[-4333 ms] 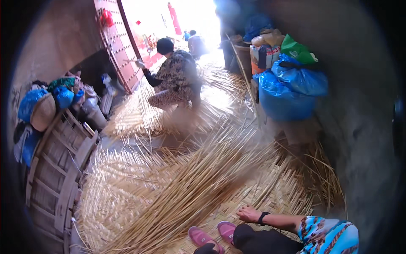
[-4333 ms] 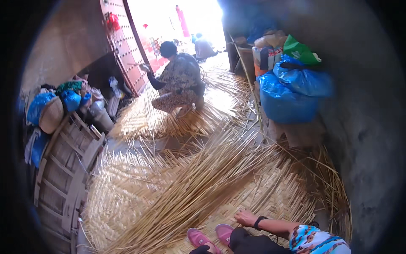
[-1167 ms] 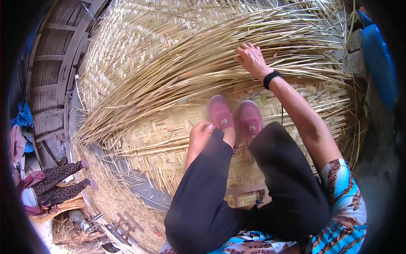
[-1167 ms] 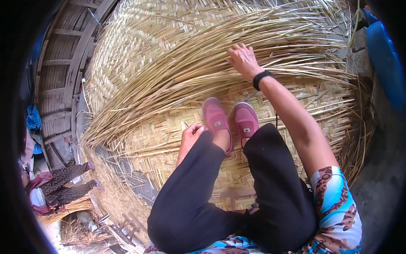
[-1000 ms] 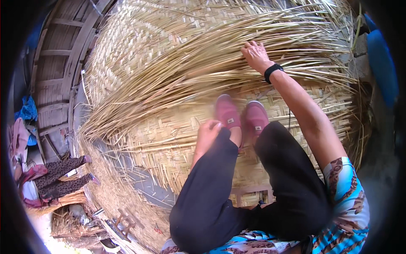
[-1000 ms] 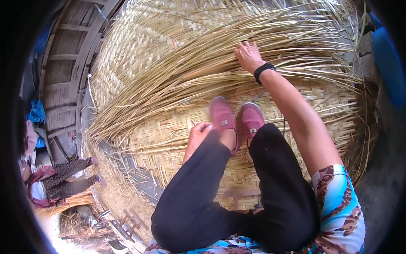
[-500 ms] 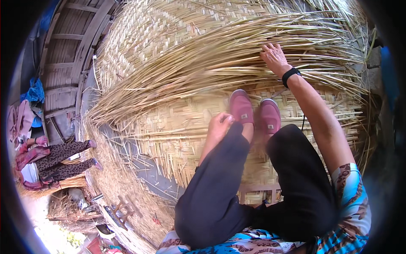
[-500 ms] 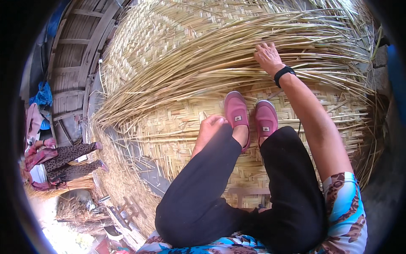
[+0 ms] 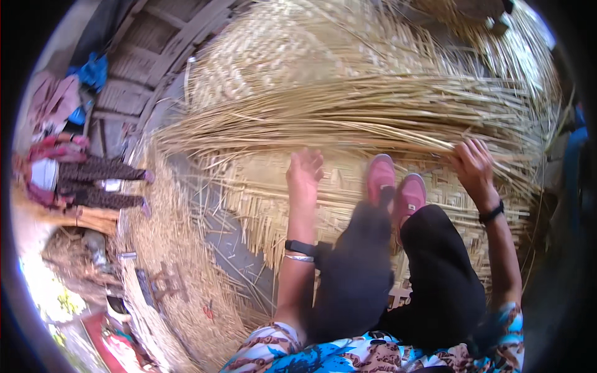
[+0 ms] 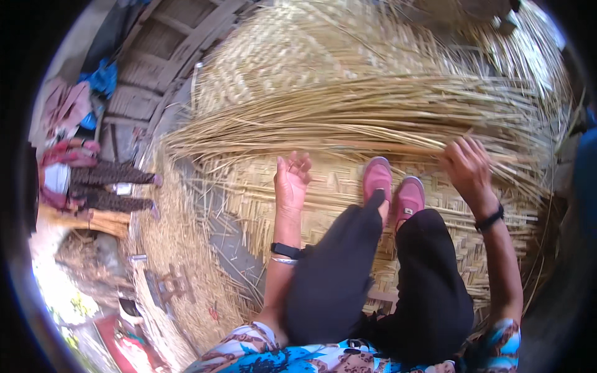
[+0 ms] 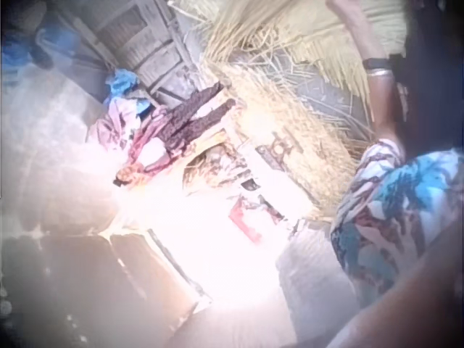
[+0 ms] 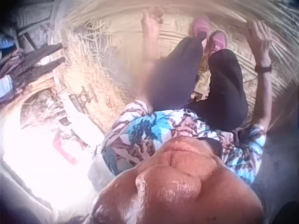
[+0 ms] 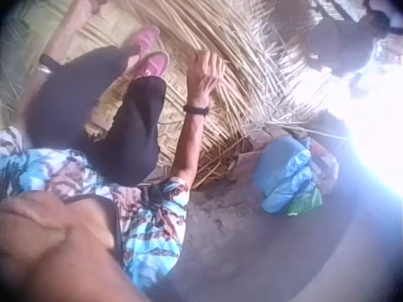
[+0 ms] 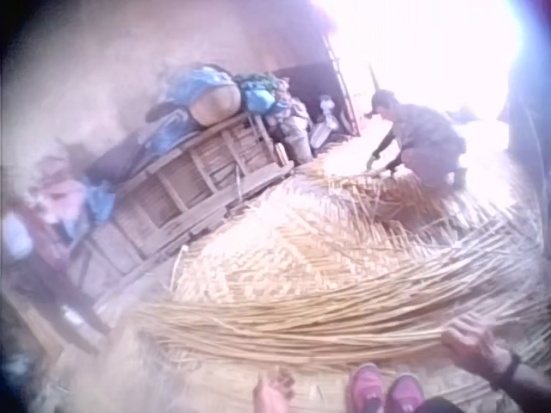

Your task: Weaving reeds or straw into large mats by hand.

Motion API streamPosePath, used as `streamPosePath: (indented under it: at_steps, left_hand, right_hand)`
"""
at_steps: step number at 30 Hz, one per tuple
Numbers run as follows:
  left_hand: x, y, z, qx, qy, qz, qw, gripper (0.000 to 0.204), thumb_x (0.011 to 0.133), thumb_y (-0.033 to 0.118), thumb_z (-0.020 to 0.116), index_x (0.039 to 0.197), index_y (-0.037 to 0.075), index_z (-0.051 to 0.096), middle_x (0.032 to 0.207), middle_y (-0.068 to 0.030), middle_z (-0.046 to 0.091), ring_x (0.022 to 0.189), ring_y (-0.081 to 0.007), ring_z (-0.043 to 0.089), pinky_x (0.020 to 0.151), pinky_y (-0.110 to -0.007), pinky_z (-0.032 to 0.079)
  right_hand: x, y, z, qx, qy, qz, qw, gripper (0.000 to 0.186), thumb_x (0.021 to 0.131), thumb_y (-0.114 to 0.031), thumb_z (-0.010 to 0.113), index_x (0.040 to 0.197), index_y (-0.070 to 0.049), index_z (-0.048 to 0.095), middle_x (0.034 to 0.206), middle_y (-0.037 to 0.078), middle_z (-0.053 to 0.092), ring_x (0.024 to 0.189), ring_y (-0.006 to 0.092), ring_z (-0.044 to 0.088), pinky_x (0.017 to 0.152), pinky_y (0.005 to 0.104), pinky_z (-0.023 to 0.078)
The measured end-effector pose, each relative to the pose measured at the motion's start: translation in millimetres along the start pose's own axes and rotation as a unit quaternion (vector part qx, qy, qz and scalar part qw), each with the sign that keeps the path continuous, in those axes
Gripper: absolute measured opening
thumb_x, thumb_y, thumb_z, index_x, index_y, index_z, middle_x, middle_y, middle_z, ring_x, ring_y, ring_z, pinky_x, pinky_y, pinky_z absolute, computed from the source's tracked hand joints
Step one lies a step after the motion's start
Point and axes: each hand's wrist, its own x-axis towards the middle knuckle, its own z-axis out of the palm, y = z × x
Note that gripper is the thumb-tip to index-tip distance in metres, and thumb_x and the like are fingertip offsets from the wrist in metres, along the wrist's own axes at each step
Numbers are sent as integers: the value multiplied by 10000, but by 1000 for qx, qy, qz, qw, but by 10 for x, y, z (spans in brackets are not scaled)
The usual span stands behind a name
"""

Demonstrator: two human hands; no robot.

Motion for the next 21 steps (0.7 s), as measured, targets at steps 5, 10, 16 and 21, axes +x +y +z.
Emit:
streamPosePath:
  at_steps: [5,10,16,21]
  left_hand:
    - [-433,589,83,-132,39,80,987,395,928,423,574,1117,76,567,1034,-97,648,901,-189,646,623,-288,531]
    - [-1019,894,303,-172,24,130,976,201,928,255,597,991,66,626,822,-43,641,695,-148,591,602,-263,447]
    - [-1965,1445,1084,-102,-75,304,944,121,894,187,667,923,69,661,829,-41,673,632,-129,560,538,-241,405]
    - [-2628,1626,1071,-1,-138,386,912,239,903,273,654,970,45,623,827,-49,622,673,-120,559,547,-240,426]
  right_hand:
    - [-448,-245,-901,-29,-3,26,999,162,714,-8,674,833,-21,564,752,133,554,708,322,552,659,406,447]
    - [-464,-492,-1568,-95,17,23,995,343,716,-1,657,1051,-30,588,789,131,548,766,314,551,720,413,441]
    - [-6,-1031,-2271,-113,-8,-41,993,453,737,-83,688,1169,-28,562,973,126,620,888,286,595,799,397,447]
    - [281,-1624,-2467,-85,3,-191,978,514,795,-145,601,1290,-53,503,1015,82,602,982,239,590,856,361,454]
